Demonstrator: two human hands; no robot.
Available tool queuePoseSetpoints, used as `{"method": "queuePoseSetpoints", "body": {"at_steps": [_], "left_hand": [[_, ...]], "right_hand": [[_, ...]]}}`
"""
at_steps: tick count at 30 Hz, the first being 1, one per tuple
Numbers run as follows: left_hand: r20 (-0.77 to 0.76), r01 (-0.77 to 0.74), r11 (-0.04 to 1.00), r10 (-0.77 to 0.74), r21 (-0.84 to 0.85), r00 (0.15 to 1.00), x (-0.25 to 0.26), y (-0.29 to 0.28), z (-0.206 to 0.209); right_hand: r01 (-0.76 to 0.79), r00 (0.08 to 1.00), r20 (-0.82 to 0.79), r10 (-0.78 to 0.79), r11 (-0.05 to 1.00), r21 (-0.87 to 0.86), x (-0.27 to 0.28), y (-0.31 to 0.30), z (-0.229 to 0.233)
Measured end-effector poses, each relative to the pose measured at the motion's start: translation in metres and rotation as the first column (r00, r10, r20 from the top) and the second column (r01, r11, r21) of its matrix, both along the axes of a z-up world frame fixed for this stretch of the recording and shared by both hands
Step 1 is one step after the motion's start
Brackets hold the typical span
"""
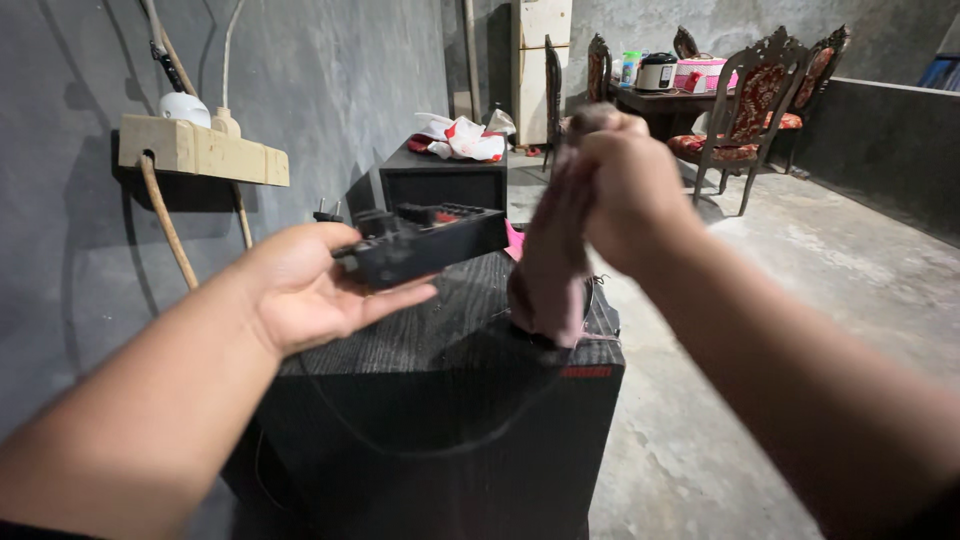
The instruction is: The person wipes down an electronic audio mixer and the surface of a subwoofer using a cloth, then gathers a power adapter and a comb.
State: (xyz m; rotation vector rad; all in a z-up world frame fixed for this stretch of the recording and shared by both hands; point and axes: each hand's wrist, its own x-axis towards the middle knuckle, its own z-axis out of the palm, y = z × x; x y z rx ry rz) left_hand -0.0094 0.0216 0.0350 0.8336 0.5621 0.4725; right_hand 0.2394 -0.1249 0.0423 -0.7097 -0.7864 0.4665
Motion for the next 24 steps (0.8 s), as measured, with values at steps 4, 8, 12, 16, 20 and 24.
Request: {"method": "queuePoseSetpoints", "body": {"at_steps": [4,8,12,16,20,24], "left_hand": [[0.101,0.059,0.993,-0.049,-0.1,0.994,0.023,-0.01,-0.006],[0.215,0.009,0.981,0.033,-0.193,0.976,0.031,0.01,-0.021],[0.481,0.198,0.923,-0.016,-0.331,0.876,0.038,0.018,-0.035],[0.302,-0.035,0.974,0.103,-0.224,0.948,0.038,-0.012,-0.014],[0.21,-0.045,0.964,0.102,-0.261,0.972,0.024,-0.041,0.001],[0.215,0.001,0.998,0.011,-0.055,0.976,0.014,-0.048,-0.005]], "right_hand": [[0.366,0.726,0.608,-0.323,0.929,0.056,-0.093,-0.003,-0.019],[0.35,0.251,0.842,-0.478,0.856,0.381,-0.147,-0.021,-0.048],[0.448,-0.034,0.87,-0.492,0.771,0.453,-0.143,-0.02,-0.053],[0.47,0.033,0.847,-0.531,0.756,0.455,-0.133,-0.014,-0.065],[0.366,0.692,0.518,-0.503,0.863,0.349,-0.089,0.015,-0.067],[0.241,0.945,0.23,-0.232,0.971,-0.009,-0.031,0.02,-0.051]]}}
